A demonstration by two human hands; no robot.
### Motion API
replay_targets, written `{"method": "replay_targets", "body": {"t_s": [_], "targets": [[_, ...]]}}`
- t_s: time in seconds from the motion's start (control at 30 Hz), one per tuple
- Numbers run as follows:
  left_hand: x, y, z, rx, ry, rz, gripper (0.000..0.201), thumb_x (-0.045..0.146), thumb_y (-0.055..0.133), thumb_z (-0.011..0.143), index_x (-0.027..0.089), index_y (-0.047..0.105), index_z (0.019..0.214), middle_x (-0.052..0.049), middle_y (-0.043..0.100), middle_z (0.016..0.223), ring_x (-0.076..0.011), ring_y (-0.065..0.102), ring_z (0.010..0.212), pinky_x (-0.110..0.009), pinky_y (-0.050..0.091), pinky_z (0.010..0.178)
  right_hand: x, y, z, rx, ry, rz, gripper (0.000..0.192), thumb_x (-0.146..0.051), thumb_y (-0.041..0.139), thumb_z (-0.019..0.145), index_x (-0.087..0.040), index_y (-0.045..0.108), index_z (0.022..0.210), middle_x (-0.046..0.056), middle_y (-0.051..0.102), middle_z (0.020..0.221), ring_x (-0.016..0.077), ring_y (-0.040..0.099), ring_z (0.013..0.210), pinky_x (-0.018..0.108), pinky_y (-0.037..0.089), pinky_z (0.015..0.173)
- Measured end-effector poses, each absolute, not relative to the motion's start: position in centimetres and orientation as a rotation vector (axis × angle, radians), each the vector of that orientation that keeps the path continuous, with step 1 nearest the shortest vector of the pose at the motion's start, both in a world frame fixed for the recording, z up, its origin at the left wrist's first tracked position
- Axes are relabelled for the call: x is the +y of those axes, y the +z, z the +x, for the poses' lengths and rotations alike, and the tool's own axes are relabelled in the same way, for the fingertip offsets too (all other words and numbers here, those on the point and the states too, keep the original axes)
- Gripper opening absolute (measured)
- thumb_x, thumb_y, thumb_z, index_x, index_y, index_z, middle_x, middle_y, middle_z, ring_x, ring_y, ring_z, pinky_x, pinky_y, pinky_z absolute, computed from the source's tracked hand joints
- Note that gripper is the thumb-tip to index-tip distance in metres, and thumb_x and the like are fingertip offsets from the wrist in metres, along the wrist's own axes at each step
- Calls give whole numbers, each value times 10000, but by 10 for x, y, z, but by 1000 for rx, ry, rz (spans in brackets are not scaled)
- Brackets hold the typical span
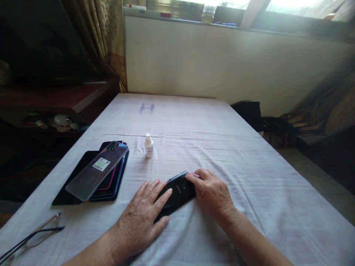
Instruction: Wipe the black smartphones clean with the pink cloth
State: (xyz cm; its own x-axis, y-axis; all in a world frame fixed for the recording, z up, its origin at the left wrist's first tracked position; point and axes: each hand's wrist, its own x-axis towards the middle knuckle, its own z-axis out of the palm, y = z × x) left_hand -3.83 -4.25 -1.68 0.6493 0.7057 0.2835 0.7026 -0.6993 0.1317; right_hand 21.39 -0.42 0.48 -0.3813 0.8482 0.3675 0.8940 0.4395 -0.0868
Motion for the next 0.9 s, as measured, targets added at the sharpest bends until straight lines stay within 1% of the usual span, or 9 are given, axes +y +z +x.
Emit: {"method": "replay_targets", "body": {"t_s": [0.1,0.17,0.27,0.33,0.5,0.73,0.9], "targets": [[-42,-17,-38,1224,514,2849,630,271,552,902,225,381,1507,-93,402,1557,-289,360,1424,-501,318,1162,-6,1,228,-2284,-188,-1498,260,-110,558,896,-253,743,1008,53,689,910,187,616,801,269,468,683],[-42,-15,-38,1220,528,2855,614,267,554,898,216,406,1491,-111,409,1549,-297,364,1420,-505,335,1151,-7,-1,234,-2240,-186,-1492,282,-95,533,884,-238,741,1012,57,683,906,194,618,808,275,468,682],[-42,-11,-37,1207,537,2860,595,254,553,894,205,428,1474,-122,438,1525,-297,394,1401,-507,351,1140,-8,-1,230,-2208,-169,-1422,344,-50,498,867,-228,732,1045,58,680,908,184,618,807,267,469,691],[-42,-10,-37,1205,544,2859,596,250,552,896,202,425,1476,-116,447,1520,-294,408,1391,-503,351,1142,-9,0,221,-2224,-138,-1352,342,-49,494,883,-231,730,1050,57,681,907,174,617,804,258,474,703],[-42,-11,-37,1196,544,2855,594,265,560,894,197,435,1471,-126,461,1506,-307,435,1371,-516,361,1134,-8,3,204,-2314,-113,-1306,281,-90,540,911,-249,741,1027,57,697,928,172,611,817,257,487,733],[-41,-9,-37,1188,518,2832,593,258,555,900,204,427,1477,-122,449,1518,-309,431,1375,-523,363,1133,-6,3,220,-2306,-146,-1428,305,-67,569,882,-263,749,1032,55,701,949,181,621,837,257,486,728],[-42,-10,-37,1192,534,2839,583,250,551,905,197,435,1474,-121,455,1514,-306,420,1382,-516,344,1147,-4,-2,234,-2290,-166,-1500,198,-168,594,910,-255,752,990,50,692,911,183,619,809,259,474,688]]}}
